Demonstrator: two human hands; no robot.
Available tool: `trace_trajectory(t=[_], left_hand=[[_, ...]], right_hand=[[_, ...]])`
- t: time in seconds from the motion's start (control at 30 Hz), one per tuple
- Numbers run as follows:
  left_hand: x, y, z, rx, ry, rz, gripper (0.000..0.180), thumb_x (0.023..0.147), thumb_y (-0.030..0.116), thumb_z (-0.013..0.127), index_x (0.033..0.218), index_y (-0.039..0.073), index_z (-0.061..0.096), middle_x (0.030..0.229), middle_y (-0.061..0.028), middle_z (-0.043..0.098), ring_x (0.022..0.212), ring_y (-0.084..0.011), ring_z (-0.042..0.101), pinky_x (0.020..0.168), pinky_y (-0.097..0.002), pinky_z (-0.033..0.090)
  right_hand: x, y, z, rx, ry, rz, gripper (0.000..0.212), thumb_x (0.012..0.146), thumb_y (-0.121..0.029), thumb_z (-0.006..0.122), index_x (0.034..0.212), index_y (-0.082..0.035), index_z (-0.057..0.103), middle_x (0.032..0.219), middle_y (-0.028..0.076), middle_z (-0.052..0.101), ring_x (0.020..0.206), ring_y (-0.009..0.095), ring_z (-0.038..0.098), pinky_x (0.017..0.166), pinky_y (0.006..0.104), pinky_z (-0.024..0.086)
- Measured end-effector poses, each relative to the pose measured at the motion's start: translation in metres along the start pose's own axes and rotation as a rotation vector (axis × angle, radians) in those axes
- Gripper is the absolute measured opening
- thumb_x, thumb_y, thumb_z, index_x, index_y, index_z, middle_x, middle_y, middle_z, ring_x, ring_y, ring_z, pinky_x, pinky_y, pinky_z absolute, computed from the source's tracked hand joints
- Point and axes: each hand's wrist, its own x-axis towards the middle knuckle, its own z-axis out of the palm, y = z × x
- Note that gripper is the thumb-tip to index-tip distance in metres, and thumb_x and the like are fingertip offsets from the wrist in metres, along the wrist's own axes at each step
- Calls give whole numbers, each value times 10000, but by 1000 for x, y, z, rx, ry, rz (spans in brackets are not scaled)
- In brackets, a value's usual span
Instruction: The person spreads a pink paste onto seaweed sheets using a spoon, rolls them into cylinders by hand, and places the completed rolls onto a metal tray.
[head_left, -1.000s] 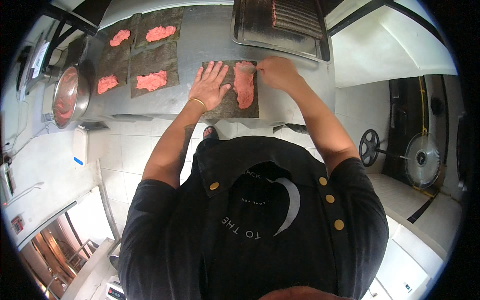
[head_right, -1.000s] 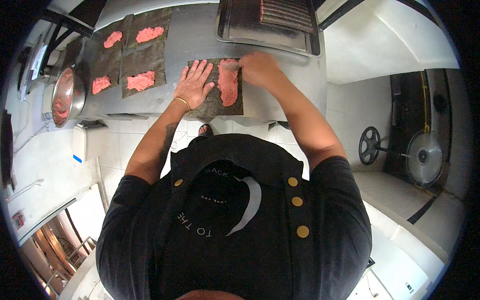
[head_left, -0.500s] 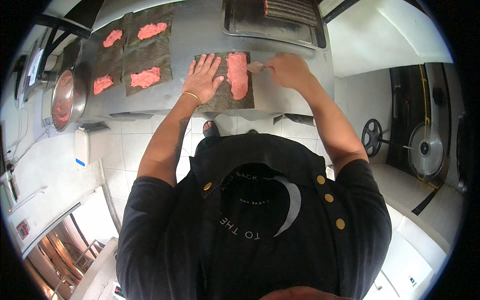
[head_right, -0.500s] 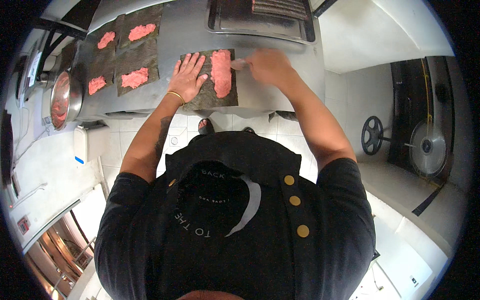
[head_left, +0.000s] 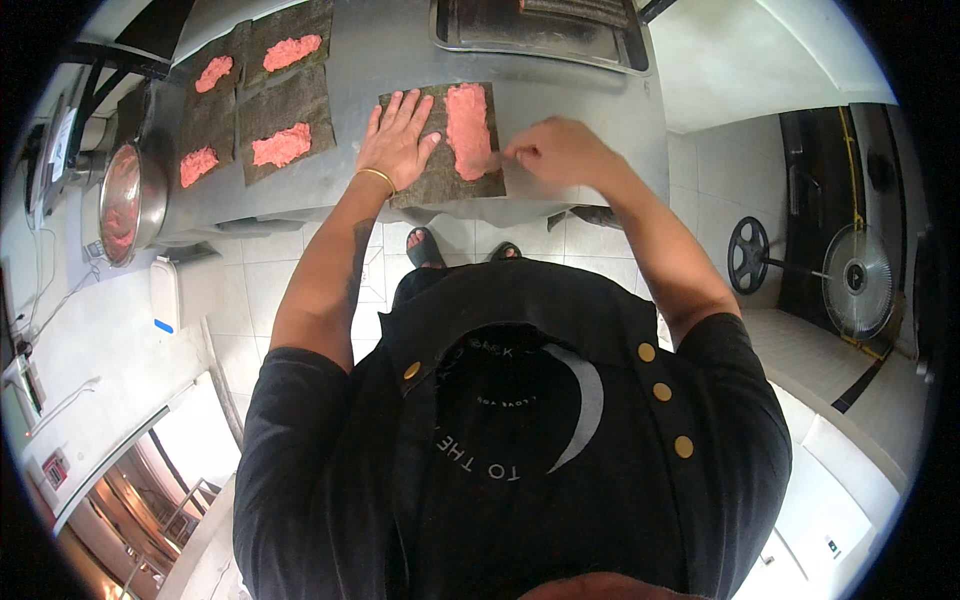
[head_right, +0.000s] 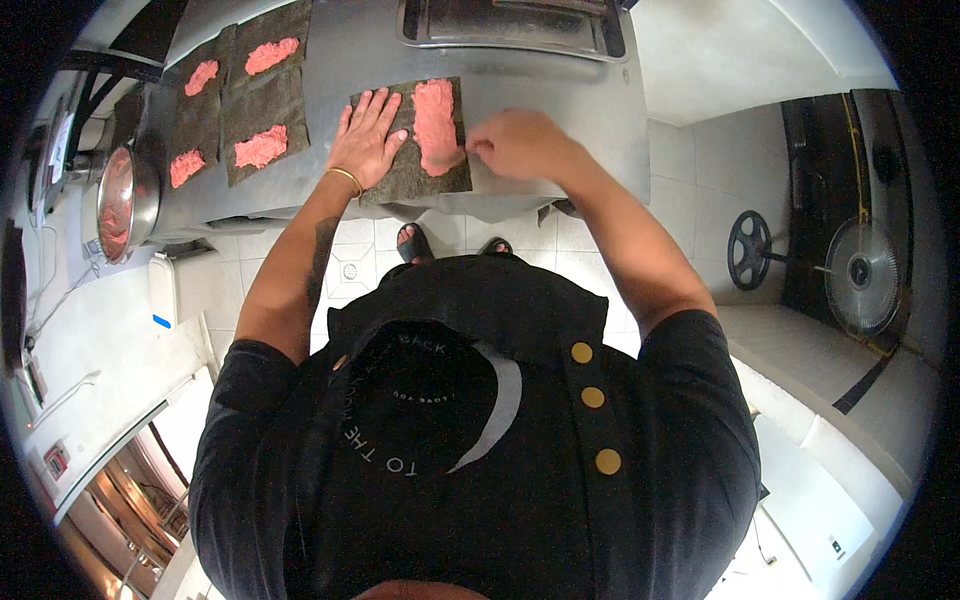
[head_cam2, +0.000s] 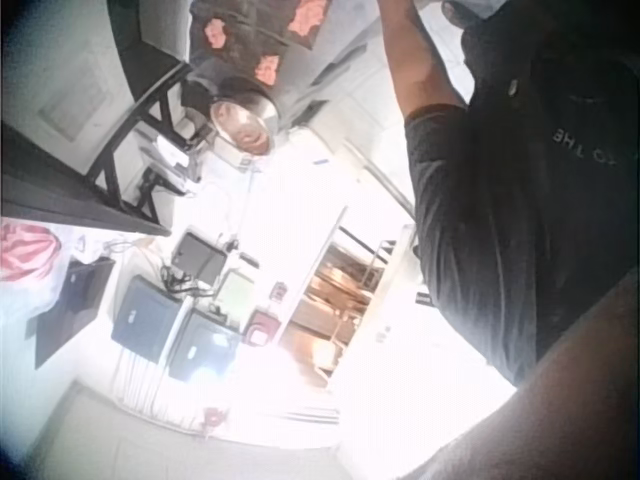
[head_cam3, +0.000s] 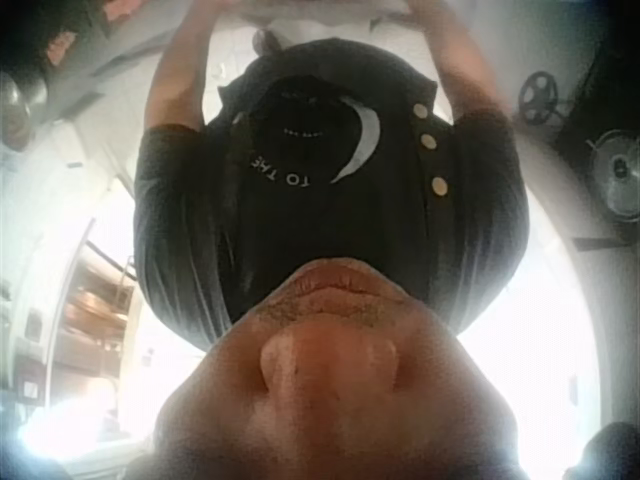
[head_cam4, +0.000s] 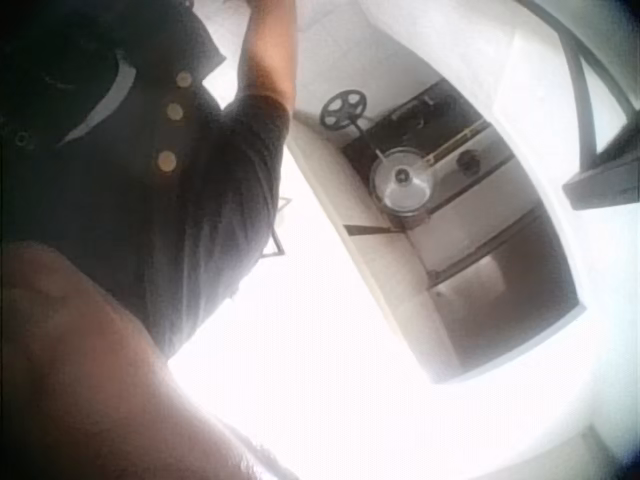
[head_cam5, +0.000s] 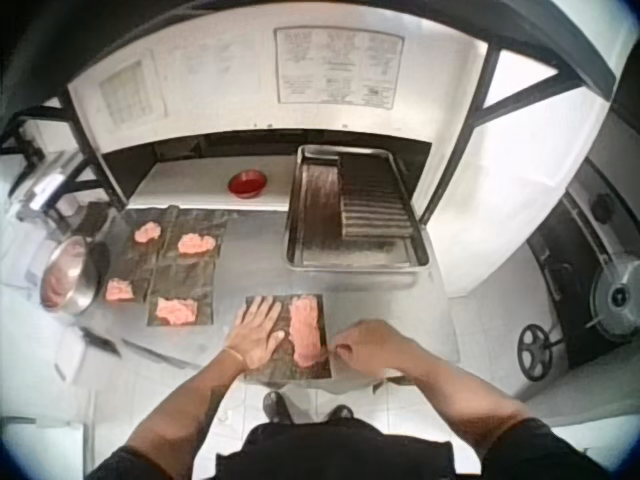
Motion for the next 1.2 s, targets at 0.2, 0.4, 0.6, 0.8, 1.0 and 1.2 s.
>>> trace_trajectory(t=[0.2,0.4,0.6,0.8,1.0,1.2], left_hand=[[9,0,-6,-9,-42,-17,668,1101,480,399,1687,185,272,1769,-65,210,1641,-281,145,1331,-507,123],[13,-7,-2,0,-3,16,684,1100,510,388,1693,195,261,1769,-55,219,1641,-268,152,1336,-492,112],[12,-4,1,8,2,46,683,1102,517,377,1694,194,267,1774,-41,207,1644,-248,140,1339,-467,106],[10,-4,-3,-16,-16,32,685,1102,507,379,1695,186,261,1775,-47,203,1643,-252,139,1336,-474,105],[10,-4,0,-39,18,57,687,1101,508,379,1690,171,273,1768,-76,221,1639,-287,160,1328,-500,127],[11,-6,1,-18,21,60,686,1101,506,378,1689,169,270,1765,-82,227,1636,-292,168,1328,-501,127]], right_hand=[[41,34,-3,27,84,88,237,998,-267,570,1111,-195,765,1059,111,768,1014,372,713,883,524,552],[7,3,13,-27,-38,-13,234,1022,-307,580,1132,-203,758,1061,101,767,1035,368,708,901,523,545],[39,24,-1,31,56,53,226,1018,-299,596,1147,-212,760,1105,110,764,1066,374,701,909,531,543],[27,-1,15,-38,-101,9,238,1021,-309,598,1171,-225,763,1115,124,763,1079,381,699,919,526,548],[5,20,15,6,19,-14,268,1034,-346,567,1171,-228,765,1109,126,763,1082,386,697,934,519,550],[12,27,23,31,-21,-25,267,1038,-331,560,1170,-212,761,1110,108,767,1073,374,699,936,500,550]])
